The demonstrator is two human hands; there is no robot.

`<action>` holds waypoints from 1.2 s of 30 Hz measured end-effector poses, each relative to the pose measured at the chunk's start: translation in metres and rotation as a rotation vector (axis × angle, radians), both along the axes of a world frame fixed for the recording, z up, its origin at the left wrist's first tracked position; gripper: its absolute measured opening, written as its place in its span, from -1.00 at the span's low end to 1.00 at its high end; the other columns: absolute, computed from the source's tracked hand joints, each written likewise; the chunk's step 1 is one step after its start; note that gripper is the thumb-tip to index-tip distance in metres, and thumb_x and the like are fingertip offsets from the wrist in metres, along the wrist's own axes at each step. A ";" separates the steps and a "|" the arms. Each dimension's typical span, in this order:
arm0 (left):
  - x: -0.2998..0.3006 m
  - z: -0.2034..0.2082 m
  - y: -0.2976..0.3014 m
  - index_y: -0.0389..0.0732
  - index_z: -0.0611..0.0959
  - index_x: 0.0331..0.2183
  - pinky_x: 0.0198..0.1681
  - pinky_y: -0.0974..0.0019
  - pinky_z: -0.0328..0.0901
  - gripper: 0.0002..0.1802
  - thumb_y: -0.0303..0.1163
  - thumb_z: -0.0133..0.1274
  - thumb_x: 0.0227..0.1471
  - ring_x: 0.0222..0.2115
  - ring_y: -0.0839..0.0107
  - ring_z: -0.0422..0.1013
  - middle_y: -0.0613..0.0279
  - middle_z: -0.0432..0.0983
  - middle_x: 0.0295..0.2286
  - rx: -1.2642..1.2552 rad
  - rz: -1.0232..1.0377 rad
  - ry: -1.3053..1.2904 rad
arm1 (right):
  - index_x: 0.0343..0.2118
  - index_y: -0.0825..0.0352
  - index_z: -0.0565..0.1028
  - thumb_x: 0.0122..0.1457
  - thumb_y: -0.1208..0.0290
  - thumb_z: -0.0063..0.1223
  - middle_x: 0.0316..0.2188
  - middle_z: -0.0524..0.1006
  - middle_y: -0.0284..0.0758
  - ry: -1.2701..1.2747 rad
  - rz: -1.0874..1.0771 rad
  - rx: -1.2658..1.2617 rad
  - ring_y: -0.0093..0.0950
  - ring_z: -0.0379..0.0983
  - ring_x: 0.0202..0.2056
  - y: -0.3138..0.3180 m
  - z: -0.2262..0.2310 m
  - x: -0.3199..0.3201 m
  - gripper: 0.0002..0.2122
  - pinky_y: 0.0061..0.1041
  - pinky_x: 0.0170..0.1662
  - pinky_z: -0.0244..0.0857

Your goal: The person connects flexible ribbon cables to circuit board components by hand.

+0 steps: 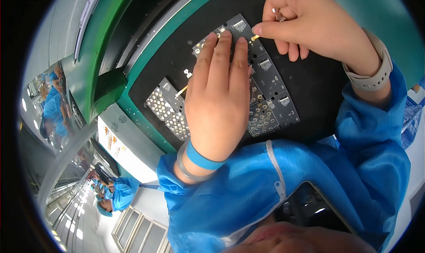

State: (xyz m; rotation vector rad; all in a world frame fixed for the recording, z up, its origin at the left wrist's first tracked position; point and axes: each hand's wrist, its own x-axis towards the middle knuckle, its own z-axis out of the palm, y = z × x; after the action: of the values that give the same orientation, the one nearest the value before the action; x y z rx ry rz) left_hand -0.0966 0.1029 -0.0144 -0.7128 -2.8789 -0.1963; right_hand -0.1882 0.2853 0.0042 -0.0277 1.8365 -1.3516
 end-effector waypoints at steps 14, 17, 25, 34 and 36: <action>0.002 0.006 0.003 -0.23 0.59 -0.07 0.00 0.17 0.31 -0.59 -0.56 0.10 -0.06 -0.02 0.08 0.38 0.05 0.46 -0.09 -0.006 0.072 -0.081 | -0.52 0.48 0.46 0.17 0.46 0.04 -0.66 0.52 -0.32 -0.049 0.055 0.075 -0.63 0.44 -0.63 -0.007 0.002 -0.006 -0.81 -0.67 -0.54 0.28; -0.001 0.005 0.007 -0.22 0.59 -0.07 -0.01 0.17 0.32 -0.59 -0.57 0.10 -0.05 -0.01 0.09 0.38 0.05 0.46 -0.09 0.019 0.048 -0.073 | -0.52 0.49 0.47 0.17 0.47 0.03 -0.65 0.53 -0.32 -0.047 0.032 0.068 -0.62 0.44 -0.63 0.001 0.011 -0.006 -0.81 -0.68 -0.54 0.28; 0.001 0.004 0.006 -0.20 0.58 -0.06 -0.02 0.16 0.33 -0.55 -0.58 0.11 -0.08 -0.02 0.08 0.38 0.06 0.45 -0.09 -0.009 0.062 -0.073 | -0.52 0.50 0.48 0.15 0.47 0.04 -0.66 0.53 -0.31 -0.034 0.051 0.091 -0.63 0.44 -0.65 -0.001 0.012 -0.009 -0.81 -0.69 -0.55 0.29; 0.000 -0.002 0.005 -0.05 0.59 -0.04 -0.07 0.18 0.36 -0.44 -0.62 0.05 -0.15 -0.04 0.09 0.37 0.08 0.42 -0.10 -0.082 0.031 -0.024 | -0.50 0.48 0.48 0.15 0.44 0.05 -0.64 0.55 -0.31 -0.020 0.095 0.081 -0.60 0.46 -0.64 -0.001 0.012 -0.010 -0.81 -0.68 -0.56 0.29; 0.000 -0.002 0.007 -0.05 0.58 -0.03 -0.09 0.19 0.37 -0.43 -0.63 0.03 -0.17 -0.04 0.09 0.37 0.09 0.42 -0.10 -0.110 0.029 -0.007 | -0.34 0.51 0.46 0.17 0.40 0.06 -0.62 0.56 -0.28 -0.015 0.053 0.092 -0.57 0.51 -0.61 0.000 0.014 -0.009 -0.79 -0.69 -0.56 0.32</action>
State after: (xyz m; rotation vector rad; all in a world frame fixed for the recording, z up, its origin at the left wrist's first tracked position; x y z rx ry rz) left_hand -0.0963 0.1104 -0.0165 -0.6900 -2.9237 -0.0366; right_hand -0.1969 0.2848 0.0181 -0.0184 1.8705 -1.2263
